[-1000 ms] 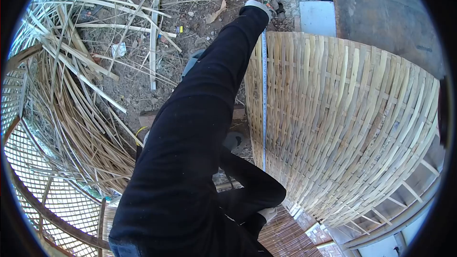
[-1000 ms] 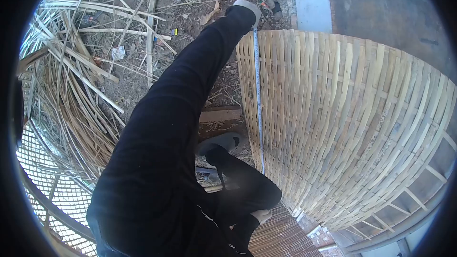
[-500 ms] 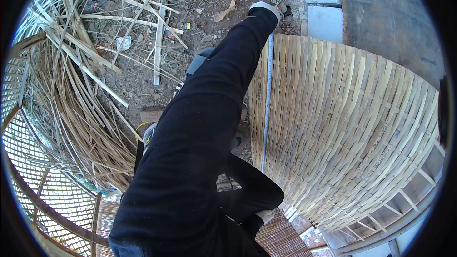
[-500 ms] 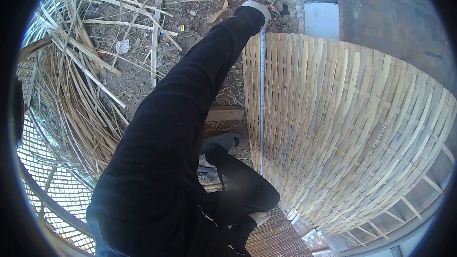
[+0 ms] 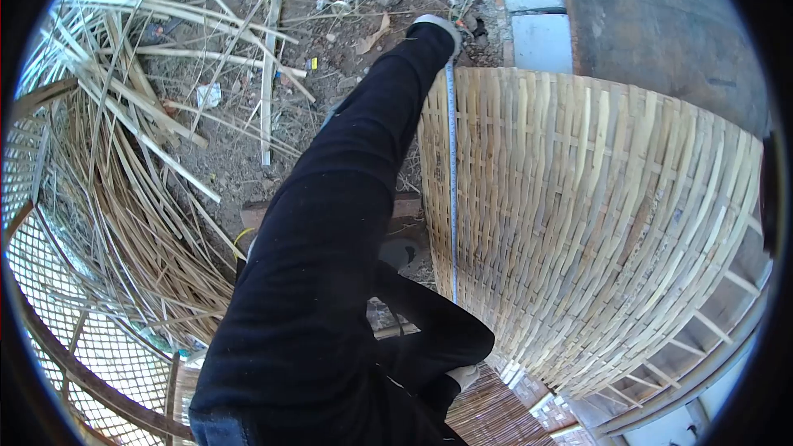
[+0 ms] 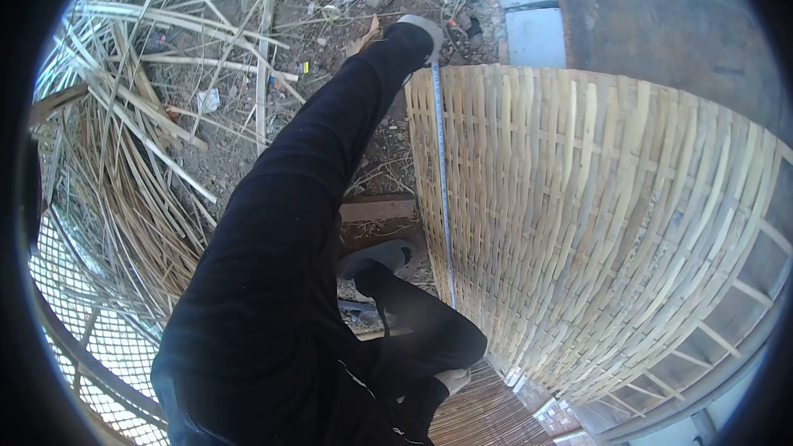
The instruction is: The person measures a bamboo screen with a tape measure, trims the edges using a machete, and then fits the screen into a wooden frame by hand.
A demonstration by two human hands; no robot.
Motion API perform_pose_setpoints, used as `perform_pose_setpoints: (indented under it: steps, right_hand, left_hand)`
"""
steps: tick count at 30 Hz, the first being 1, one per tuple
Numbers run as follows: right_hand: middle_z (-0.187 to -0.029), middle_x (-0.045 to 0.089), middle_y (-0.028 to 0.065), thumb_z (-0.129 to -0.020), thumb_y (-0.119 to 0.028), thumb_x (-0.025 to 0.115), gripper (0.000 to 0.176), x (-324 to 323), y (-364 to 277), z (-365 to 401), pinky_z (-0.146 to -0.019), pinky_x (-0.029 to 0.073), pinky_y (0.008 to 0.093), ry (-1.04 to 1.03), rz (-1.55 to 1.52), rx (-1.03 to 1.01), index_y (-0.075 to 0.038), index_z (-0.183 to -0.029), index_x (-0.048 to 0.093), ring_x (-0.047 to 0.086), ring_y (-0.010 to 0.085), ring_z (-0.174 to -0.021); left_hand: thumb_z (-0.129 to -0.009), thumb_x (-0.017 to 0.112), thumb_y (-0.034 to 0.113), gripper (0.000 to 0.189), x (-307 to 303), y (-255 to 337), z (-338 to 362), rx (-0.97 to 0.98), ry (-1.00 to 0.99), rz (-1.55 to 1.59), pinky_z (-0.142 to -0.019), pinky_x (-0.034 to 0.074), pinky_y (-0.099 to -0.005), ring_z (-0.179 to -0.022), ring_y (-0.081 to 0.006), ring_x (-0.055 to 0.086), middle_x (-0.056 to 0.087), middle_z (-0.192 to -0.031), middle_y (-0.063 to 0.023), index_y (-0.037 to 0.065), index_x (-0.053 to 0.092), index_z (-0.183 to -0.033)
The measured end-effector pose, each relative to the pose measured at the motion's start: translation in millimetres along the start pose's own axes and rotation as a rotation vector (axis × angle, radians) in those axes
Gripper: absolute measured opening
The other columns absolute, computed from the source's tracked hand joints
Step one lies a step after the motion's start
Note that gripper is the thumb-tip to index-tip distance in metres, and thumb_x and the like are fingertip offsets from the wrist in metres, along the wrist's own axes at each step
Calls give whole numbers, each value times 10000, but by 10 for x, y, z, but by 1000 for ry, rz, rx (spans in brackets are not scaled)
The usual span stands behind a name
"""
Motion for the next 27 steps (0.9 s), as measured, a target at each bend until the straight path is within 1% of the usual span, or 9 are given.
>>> perform_pose_setpoints:
  steps: [4,8,9,12,15,18,21,23,27]
  right_hand:
    - [-1150,614,275,-1006,-266,424,380,135,165,-112,-933,464,457,52,-119,-24,19,-1200,583,588,423,-1079]
    - [-1120,631,250,-1008,-239,435,350,236,26,-61,-936,464,417,44,-295,-140,33,-1161,592,604,371,-1056]
    - [-1116,637,240,-1007,-232,442,341,249,-61,-55,-938,463,405,14,-313,-174,39,-1144,597,606,356,-1055]
    - [-1103,646,219,-1000,-254,471,357,526,84,-207,-937,461,389,-118,-510,-72,48,-1134,608,611,332,-1043]
    - [-1171,634,213,-1003,-279,447,357,1542,811,-756,-1014,438,413,-161,-107,-384,-30,-1212,595,579,388,-1128]
    - [-1044,684,162,-980,-402,476,472,1860,417,-679,-860,497,384,-509,-246,-216,11,-1132,648,643,269,-965]
    - [-1096,663,166,-996,-530,420,550,2491,265,-265,-860,484,433,-907,-1418,1116,-33,-1166,579,610,330,-966]
    - [-1181,640,210,-938,-671,407,769,3301,374,-383,-931,471,427,-823,-1203,846,-1,-1289,546,595,337,-1056]
    - [-1431,455,263,-877,-767,436,982,3261,-355,37,-1036,405,446,-1128,-1759,955,39,-1434,370,492,370,-1261]
  left_hand:
    - [-675,722,226,193,-2,-108,121,419,48,-65,-696,543,-454,-838,-344,699,722,-870,-170,89,759,-807]
    - [-908,514,463,459,-203,-37,566,478,-186,-276,-831,527,-469,-928,-372,678,716,-949,-181,71,753,-911]
    - [-905,552,243,230,-143,-111,641,556,-146,-422,-786,550,-447,-895,-325,691,722,-948,-95,136,747,-958]
    - [-882,552,246,207,-530,38,1097,613,-105,-445,-738,536,-459,-852,-341,669,677,-839,-128,136,724,-850]
    - [-939,531,355,278,-1060,272,1594,663,-59,-263,-851,490,-447,-949,-315,616,635,-920,-105,126,674,-876]
    - [-930,556,353,268,-1566,645,1971,765,-42,-337,-834,495,-450,-932,-317,622,643,-896,-103,122,680,-876]
    - [-913,588,313,238,-1968,956,2126,664,-124,-307,-815,488,-462,-904,-361,618,640,-870,-141,98,689,-900]
    - [-924,581,334,301,-2199,1214,2224,667,-247,-388,-800,485,-461,-909,-394,621,656,-876,-188,51,681,-900]
    - [-924,610,358,331,-2660,1744,2585,493,-302,-304,-698,493,-404,-722,-292,639,652,-753,-146,42,706,-907]
Point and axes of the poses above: each hand's wrist, its own z-axis away from the middle knuckle, its own x-axis out of the palm, y = z × x, the point moved 6 cm from there along -z, towards the middle knuckle
